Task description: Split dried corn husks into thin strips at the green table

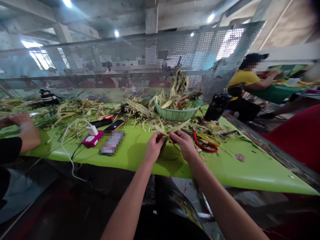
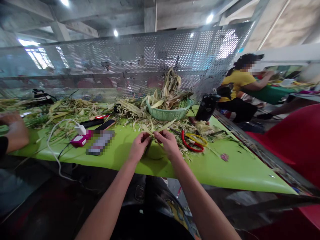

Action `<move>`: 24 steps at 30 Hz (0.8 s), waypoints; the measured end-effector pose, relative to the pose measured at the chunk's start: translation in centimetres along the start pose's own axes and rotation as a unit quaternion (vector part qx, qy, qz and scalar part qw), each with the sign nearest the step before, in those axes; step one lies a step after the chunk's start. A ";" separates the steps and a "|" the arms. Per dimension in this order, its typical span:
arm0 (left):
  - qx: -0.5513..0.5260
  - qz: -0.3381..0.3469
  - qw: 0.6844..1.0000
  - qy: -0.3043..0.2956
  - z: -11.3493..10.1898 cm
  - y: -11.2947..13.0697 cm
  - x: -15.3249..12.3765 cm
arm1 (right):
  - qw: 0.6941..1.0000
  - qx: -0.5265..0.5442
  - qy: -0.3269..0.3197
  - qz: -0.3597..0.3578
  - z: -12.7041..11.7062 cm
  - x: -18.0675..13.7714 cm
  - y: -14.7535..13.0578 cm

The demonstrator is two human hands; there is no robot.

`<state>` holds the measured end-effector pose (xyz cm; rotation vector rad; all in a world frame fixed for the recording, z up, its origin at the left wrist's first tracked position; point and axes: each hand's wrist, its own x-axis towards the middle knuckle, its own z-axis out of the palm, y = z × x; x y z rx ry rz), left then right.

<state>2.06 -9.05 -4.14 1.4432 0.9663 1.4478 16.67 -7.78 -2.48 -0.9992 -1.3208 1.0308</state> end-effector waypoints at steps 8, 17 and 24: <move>0.037 -0.002 0.988 0.153 -0.3 0.3 -0.2 | 0.999 -0.013 -0.028 0.009 0.6 -0.1 0.0; 0.173 0.181 0.965 0.076 0.2 0.8 -0.2 | 0.999 -0.012 -0.045 -0.002 0.5 -0.2 -0.1; 0.183 0.139 0.970 0.083 0.1 0.3 -0.3 | 0.999 0.003 -0.050 -0.007 0.7 -0.4 -0.3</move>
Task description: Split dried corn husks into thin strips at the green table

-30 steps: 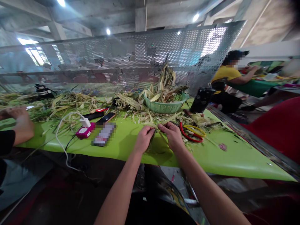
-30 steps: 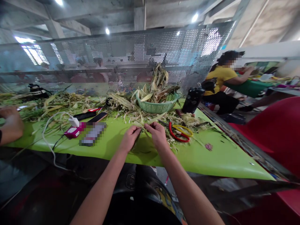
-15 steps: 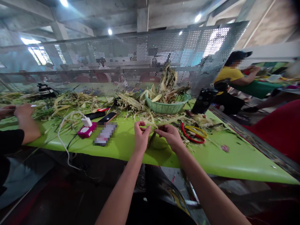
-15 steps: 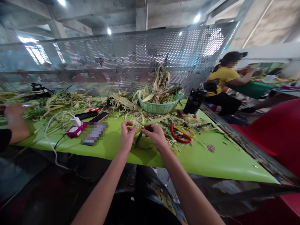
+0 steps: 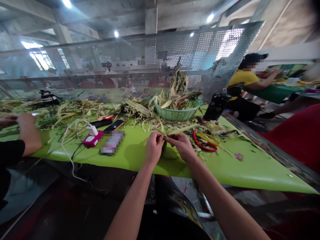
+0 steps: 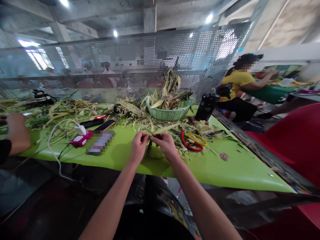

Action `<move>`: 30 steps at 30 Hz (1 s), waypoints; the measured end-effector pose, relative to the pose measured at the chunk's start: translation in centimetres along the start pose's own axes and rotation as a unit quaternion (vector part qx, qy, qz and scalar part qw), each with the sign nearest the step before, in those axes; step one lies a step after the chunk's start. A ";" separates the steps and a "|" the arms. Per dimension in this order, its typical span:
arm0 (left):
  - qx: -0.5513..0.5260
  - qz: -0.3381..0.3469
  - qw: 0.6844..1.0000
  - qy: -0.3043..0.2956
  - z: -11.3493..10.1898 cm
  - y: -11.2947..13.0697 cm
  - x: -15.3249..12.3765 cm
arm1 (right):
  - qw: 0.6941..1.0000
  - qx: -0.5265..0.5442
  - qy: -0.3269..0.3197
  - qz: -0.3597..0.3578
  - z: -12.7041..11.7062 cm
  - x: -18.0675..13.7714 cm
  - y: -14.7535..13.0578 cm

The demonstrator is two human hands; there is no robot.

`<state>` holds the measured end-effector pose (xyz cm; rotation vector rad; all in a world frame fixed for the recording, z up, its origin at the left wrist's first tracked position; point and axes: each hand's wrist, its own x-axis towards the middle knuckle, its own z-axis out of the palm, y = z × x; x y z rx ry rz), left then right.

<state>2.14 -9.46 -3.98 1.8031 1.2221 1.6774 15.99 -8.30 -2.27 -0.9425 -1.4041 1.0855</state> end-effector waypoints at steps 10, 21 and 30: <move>-0.060 -0.074 0.994 -0.047 -0.7 0.5 -0.2 | 1.000 0.026 0.006 -0.009 -0.2 0.0 -0.1; -0.191 -0.147 0.964 -0.114 0.0 0.5 -0.1 | 0.996 0.065 0.064 0.008 -0.3 -0.3 -0.6; -0.017 -0.051 0.998 -0.013 0.3 0.4 -0.3 | 0.995 0.089 0.042 0.013 -0.6 0.1 0.0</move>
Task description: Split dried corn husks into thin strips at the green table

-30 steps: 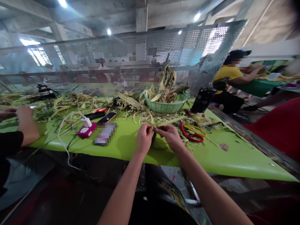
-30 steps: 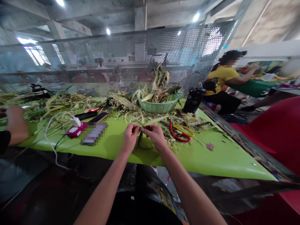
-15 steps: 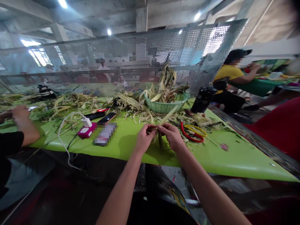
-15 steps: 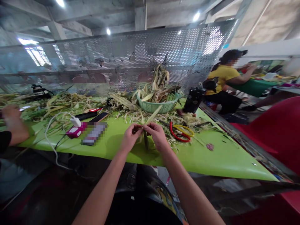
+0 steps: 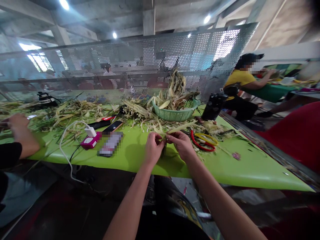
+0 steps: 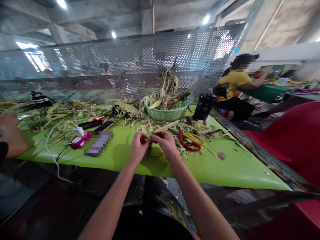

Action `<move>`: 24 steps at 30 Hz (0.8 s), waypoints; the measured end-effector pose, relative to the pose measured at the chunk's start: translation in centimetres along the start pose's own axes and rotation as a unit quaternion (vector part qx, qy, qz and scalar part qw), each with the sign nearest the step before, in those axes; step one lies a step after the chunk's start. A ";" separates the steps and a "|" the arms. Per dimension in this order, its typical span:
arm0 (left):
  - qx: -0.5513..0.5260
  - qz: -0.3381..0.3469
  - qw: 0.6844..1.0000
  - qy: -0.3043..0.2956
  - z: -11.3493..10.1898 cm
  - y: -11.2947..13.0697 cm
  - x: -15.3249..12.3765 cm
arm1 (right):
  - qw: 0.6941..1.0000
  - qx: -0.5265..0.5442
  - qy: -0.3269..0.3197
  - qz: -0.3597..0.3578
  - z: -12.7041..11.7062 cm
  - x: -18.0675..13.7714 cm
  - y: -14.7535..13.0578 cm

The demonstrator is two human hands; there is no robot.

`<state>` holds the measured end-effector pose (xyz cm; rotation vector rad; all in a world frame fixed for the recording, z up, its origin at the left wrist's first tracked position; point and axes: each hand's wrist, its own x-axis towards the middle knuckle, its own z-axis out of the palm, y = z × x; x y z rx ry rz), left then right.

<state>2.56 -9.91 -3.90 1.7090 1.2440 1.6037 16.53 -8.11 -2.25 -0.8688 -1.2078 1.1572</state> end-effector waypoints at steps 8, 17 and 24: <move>-0.083 -0.058 0.994 -0.044 0.0 -0.6 0.2 | 0.999 -0.036 -0.027 0.011 -0.1 0.1 0.2; -0.043 -0.026 0.996 -0.068 0.1 -0.6 0.0 | 0.999 -0.022 0.025 -0.009 0.1 0.0 0.5; -0.179 -0.092 0.974 -0.101 -0.2 -0.5 0.3 | 0.999 -0.040 0.006 -0.023 0.1 -0.2 -0.1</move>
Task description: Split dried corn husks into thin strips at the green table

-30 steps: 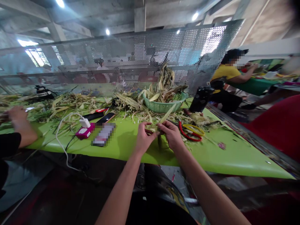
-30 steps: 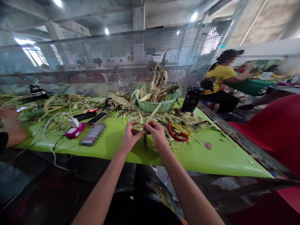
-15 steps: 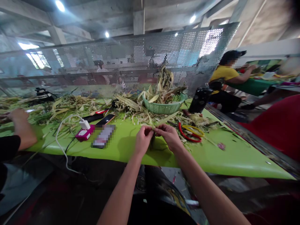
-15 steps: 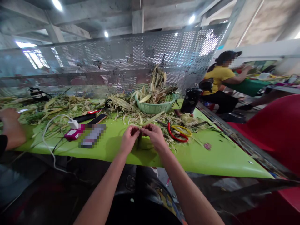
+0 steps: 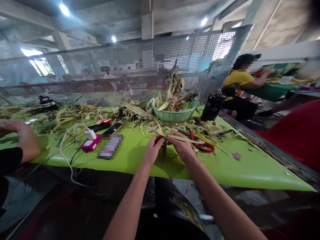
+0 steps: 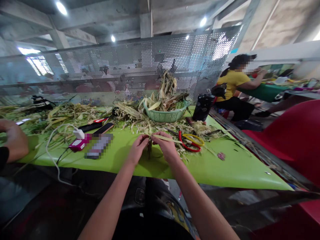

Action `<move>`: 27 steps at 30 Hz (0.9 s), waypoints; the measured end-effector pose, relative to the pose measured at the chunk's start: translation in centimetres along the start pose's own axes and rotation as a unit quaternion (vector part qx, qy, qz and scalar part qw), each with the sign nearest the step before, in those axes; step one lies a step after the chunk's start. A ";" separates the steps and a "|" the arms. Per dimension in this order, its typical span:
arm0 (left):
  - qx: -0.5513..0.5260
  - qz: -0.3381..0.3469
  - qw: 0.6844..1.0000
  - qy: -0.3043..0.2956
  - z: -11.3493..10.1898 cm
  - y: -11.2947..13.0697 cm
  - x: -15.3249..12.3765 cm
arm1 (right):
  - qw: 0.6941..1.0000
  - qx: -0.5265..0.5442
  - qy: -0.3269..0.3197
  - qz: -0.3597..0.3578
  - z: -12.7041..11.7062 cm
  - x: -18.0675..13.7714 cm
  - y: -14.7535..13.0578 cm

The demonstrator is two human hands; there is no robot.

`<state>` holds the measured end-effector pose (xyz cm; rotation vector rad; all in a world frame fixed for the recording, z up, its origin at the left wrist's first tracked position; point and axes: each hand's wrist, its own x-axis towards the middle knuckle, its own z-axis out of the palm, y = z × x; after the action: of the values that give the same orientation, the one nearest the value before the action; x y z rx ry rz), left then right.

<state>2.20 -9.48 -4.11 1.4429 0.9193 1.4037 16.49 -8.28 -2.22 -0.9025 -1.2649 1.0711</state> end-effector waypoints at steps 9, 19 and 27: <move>-0.143 -0.075 0.987 0.007 0.0 -0.1 0.2 | 1.000 0.009 0.014 0.011 -0.2 0.2 0.5; -0.143 -0.053 0.988 -0.015 0.0 -0.4 0.3 | 1.000 -0.003 -0.002 0.007 0.1 0.0 -0.1; -0.259 -0.129 0.956 0.048 0.0 0.2 0.2 | 0.997 -0.058 -0.057 -0.004 0.1 0.1 -0.1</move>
<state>2.20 -9.39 -3.82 0.8369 0.6965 1.3927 16.42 -8.26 -2.06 -0.9339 -1.4365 1.0643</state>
